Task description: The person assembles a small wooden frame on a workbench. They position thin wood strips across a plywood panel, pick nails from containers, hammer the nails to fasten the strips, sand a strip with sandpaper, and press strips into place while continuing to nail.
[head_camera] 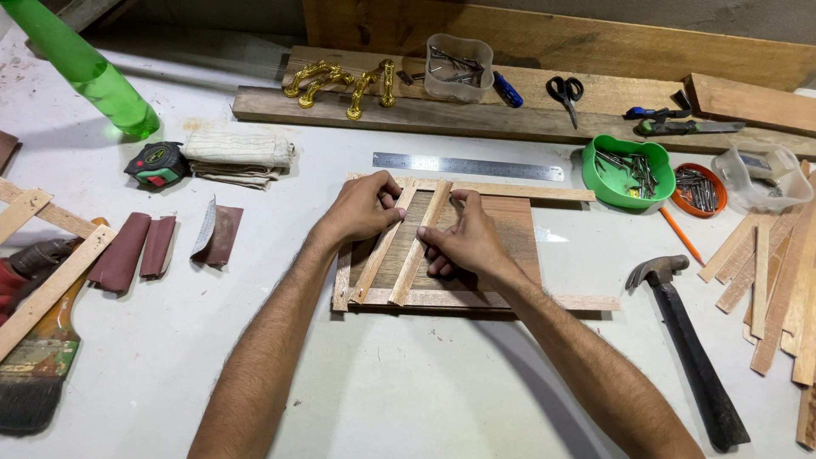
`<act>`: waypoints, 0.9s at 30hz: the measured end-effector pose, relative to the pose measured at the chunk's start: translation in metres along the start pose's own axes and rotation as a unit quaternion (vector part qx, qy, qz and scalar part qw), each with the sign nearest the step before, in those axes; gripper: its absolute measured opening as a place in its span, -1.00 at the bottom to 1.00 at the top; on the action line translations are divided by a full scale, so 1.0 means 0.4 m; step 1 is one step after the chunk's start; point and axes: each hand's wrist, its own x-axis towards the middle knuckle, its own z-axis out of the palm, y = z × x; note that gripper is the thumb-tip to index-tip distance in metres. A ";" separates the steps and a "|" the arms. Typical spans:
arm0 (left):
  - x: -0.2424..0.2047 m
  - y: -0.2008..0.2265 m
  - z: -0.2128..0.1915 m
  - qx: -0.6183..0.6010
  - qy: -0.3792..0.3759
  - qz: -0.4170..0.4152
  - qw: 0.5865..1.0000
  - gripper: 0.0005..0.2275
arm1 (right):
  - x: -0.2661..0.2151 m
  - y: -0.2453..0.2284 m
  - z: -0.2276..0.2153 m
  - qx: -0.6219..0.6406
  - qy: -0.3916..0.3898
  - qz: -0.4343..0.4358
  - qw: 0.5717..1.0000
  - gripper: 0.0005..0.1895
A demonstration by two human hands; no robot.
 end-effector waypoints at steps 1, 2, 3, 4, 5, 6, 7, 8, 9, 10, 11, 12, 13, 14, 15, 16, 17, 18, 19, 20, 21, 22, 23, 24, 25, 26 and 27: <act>0.002 -0.006 0.002 0.000 0.000 0.001 1.000 -0.67 | 0.001 0.002 -0.014 0.000 0.001 0.000 1.000 -0.15; 0.003 -0.011 0.003 0.002 0.004 0.004 1.000 -0.63 | 0.002 0.004 -0.028 -0.052 0.013 -0.014 0.998 -0.15; 0.004 -0.017 0.004 0.003 0.009 0.007 1.000 -0.58 | 0.003 0.005 -0.043 -0.104 0.025 -0.027 0.994 -0.15; 0.000 -0.012 0.004 0.003 0.009 0.008 1.000 -0.58 | 0.030 0.034 -0.057 -0.104 0.025 -0.028 0.994 -0.15; -0.005 -0.006 0.003 0.005 0.006 0.007 1.000 -0.49 | 0.056 0.062 -0.072 -0.156 0.050 -0.085 0.983 -0.13; -0.009 -0.001 0.000 0.007 0.004 0.006 1.000 -0.40 | 0.084 0.088 -0.086 -0.208 0.074 -0.143 0.965 -0.11; -0.017 0.010 0.003 0.009 0.006 0.007 1.000 -0.40 | 0.094 0.088 -0.095 -0.208 0.074 -0.145 0.965 -0.11; -0.027 0.018 0.010 0.025 0.001 0.010 1.000 -0.29 | 0.103 0.091 -0.102 -0.230 0.074 -0.147 0.959 -0.07; -0.037 0.026 0.016 0.041 -0.003 0.012 0.999 -0.17 | 0.111 0.095 -0.109 -0.252 0.073 -0.148 0.953 -0.03; -0.037 0.024 0.020 0.042 -0.001 0.013 0.999 -0.17 | 0.119 0.099 -0.110 -0.252 0.074 -0.151 0.953 -0.03; -0.037 0.021 0.024 0.054 0.005 0.029 0.998 -0.11 | 0.127 0.103 -0.111 -0.263 0.075 -0.157 0.949 -0.10; -0.037 0.016 0.031 0.065 0.008 0.043 0.997 -0.05 | 0.135 0.109 -0.111 -0.272 0.075 -0.162 0.946 -0.18; -0.038 0.013 0.034 0.065 0.008 0.041 0.997 -0.05 | 0.131 0.105 -0.110 -0.272 0.073 -0.162 0.946 -0.18; -0.036 0.010 0.036 0.065 0.009 0.044 0.997 -0.05 | 0.127 0.101 -0.110 -0.272 0.071 -0.160 0.946 -0.19; -0.035 0.008 0.038 0.065 0.010 0.047 0.997 -0.05 | 0.123 0.096 -0.111 -0.272 0.069 -0.158 0.947 -0.21; -0.034 0.009 0.036 0.065 0.011 0.047 0.997 -0.05 | 0.125 0.095 -0.111 -0.273 0.070 -0.160 0.946 -0.21; -0.033 0.010 0.034 0.067 0.009 0.043 0.997 -0.05 | 0.127 0.095 -0.112 -0.262 0.067 -0.147 0.951 -0.24; -0.032 0.010 0.033 0.068 0.006 0.038 0.997 -0.06 | 0.129 0.095 -0.112 -0.252 0.065 -0.134 0.956 -0.28; -0.032 0.007 0.034 0.068 0.007 0.038 0.997 -0.06 | 0.132 0.101 -0.108 -0.252 0.065 -0.135 0.956 -0.28; -0.031 0.005 0.033 0.069 0.005 0.038 0.997 -0.05 | 0.137 0.106 -0.105 -0.242 0.074 -0.136 0.958 -0.30; -0.031 0.003 0.032 0.070 0.003 0.038 0.997 -0.05 | 0.141 0.110 -0.103 -0.231 0.083 -0.137 0.960 -0.32; -0.028 0.002 0.032 0.071 0.004 0.039 0.997 -0.05 | 0.137 0.102 -0.099 -0.231 0.084 -0.138 0.960 -0.32; -0.025 0.001 0.032 0.074 0.001 0.039 0.996 -0.05 | 0.133 0.095 -0.096 -0.243 0.083 -0.143 0.956 -0.32; -0.023 0.000 0.032 0.077 -0.002 0.039 0.996 -0.05 | 0.128 0.086 -0.093 -0.256 0.083 -0.149 0.951 -0.31; -0.020 0.000 0.029 0.077 0.000 0.040 0.996 -0.05 | 0.134 0.091 -0.096 -0.256 0.083 -0.150 0.951 -0.31; -0.019 -0.001 0.029 0.080 -0.001 0.041 0.996 -0.05 | 0.137 0.099 -0.098 -0.257 0.085 -0.166 0.948 -0.36; -0.018 -0.002 0.030 0.083 -0.002 0.043 0.996 -0.05 | 0.140 0.107 -0.100 -0.258 0.087 -0.182 0.945 -0.40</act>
